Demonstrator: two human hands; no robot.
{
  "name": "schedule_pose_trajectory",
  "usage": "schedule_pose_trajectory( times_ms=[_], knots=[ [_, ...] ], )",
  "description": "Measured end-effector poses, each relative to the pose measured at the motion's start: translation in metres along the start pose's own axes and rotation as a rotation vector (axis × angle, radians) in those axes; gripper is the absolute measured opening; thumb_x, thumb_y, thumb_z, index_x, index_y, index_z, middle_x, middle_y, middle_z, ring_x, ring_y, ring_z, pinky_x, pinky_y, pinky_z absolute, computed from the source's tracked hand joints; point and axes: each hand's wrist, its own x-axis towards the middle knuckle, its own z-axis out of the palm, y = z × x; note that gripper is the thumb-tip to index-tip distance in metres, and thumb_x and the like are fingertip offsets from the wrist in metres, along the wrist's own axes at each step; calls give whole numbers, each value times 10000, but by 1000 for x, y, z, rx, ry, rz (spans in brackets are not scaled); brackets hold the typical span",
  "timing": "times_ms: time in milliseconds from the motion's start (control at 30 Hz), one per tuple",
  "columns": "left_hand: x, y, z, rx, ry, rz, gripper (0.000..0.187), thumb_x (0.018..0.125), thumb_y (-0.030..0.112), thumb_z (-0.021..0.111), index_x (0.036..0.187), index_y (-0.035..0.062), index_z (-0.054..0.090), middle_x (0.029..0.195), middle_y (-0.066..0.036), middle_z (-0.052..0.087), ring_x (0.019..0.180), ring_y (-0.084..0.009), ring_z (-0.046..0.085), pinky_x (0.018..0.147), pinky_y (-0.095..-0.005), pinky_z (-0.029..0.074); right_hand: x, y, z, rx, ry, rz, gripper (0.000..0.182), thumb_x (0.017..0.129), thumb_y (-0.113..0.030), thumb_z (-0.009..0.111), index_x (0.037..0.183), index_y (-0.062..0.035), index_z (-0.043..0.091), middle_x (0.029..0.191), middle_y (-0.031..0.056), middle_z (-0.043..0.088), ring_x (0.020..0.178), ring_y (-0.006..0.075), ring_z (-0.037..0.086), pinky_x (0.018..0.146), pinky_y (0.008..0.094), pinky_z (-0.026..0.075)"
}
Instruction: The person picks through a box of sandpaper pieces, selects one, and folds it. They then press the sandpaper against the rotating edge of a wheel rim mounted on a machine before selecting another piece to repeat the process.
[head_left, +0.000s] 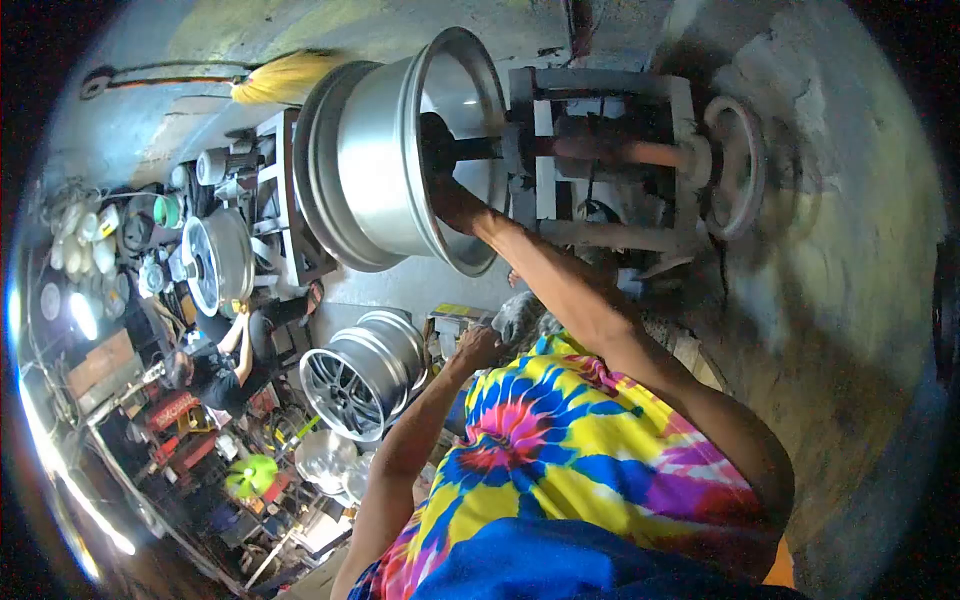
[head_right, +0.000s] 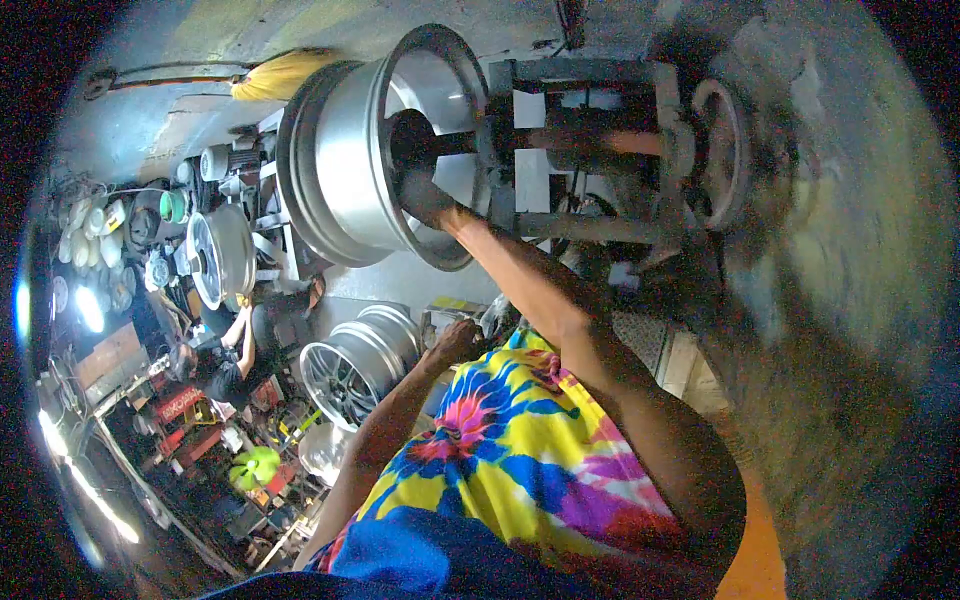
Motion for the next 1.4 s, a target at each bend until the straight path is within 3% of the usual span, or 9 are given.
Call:
schedule_pose_trajectory(
  times_ms=[33,100,233,433,600,700,767,867,1400],
  knots=[
    [1,1,0,8,0,8,311,793,369,692,871,69,720,889,-200,691,837,-377,666,733,-471,535,1,1,-9,-6,9,-3,274,937,-164,583,1130,18,653,1064,156,691,991,256,627,907,351,472],
    [-2,4,-3,-33,56,21,270,776,323,644,822,64,703,846,-207,679,817,-388,665,705,-503,515,6,-10,-41,684,-386,479,268,943,-177,603,1126,12,650,1064,122,681,979,202,614,892,348,476],
    [-8,18,-32,3,18,55,252,791,302,634,841,63,699,840,-207,665,812,-391,650,711,-490,507,-28,58,-9,386,-347,229,283,977,-214,584,1142,5,652,1035,87,682,929,140,595,872,332,481],
    [-37,69,-110,16,160,209,230,844,250,652,866,23,682,917,-187,653,870,-381,627,754,-454,502,-33,-7,-67,483,-462,402,257,981,-178,562,1145,-3,655,1025,82,698,914,136,609,868,314,488],
    [-91,131,-222,-219,736,302,102,807,32,678,906,7,675,922,-155,639,868,-343,629,781,-410,508,-42,7,-61,289,-441,127,242,934,-83,545,1132,-2,659,1021,111,708,921,178,650,870,337,502],
    [-100,135,-274,-68,1033,249,184,820,65,704,990,8,663,985,-144,632,916,-321,624,826,-401,494,-56,136,6,395,-533,126,233,949,-98,543,1128,1,655,1009,110,706,919,188,639,854,337,498],
    [-90,127,-295,53,1159,191,281,827,102,721,1079,10,638,1023,-149,610,957,-320,608,853,-406,483,-35,125,15,399,-484,326,212,960,-136,561,1095,-12,668,975,86,698,870,167,612,831,314,488],
    [-71,120,-314,98,1162,151,463,823,172,740,1217,-8,578,1039,-170,583,1002,-318,584,879,-416,474,-22,96,14,859,-408,481,202,967,-184,579,1058,-33,678,929,51,676,815,136,570,791,300,475],
    [-34,118,-323,216,1188,162,478,830,241,733,1254,77,585,964,-114,584,840,-265,597,711,-386,488,-7,31,-13,651,-320,411,194,969,-194,580,1044,-45,681,922,39,664,802,121,557,777,300,472]
  ],
)
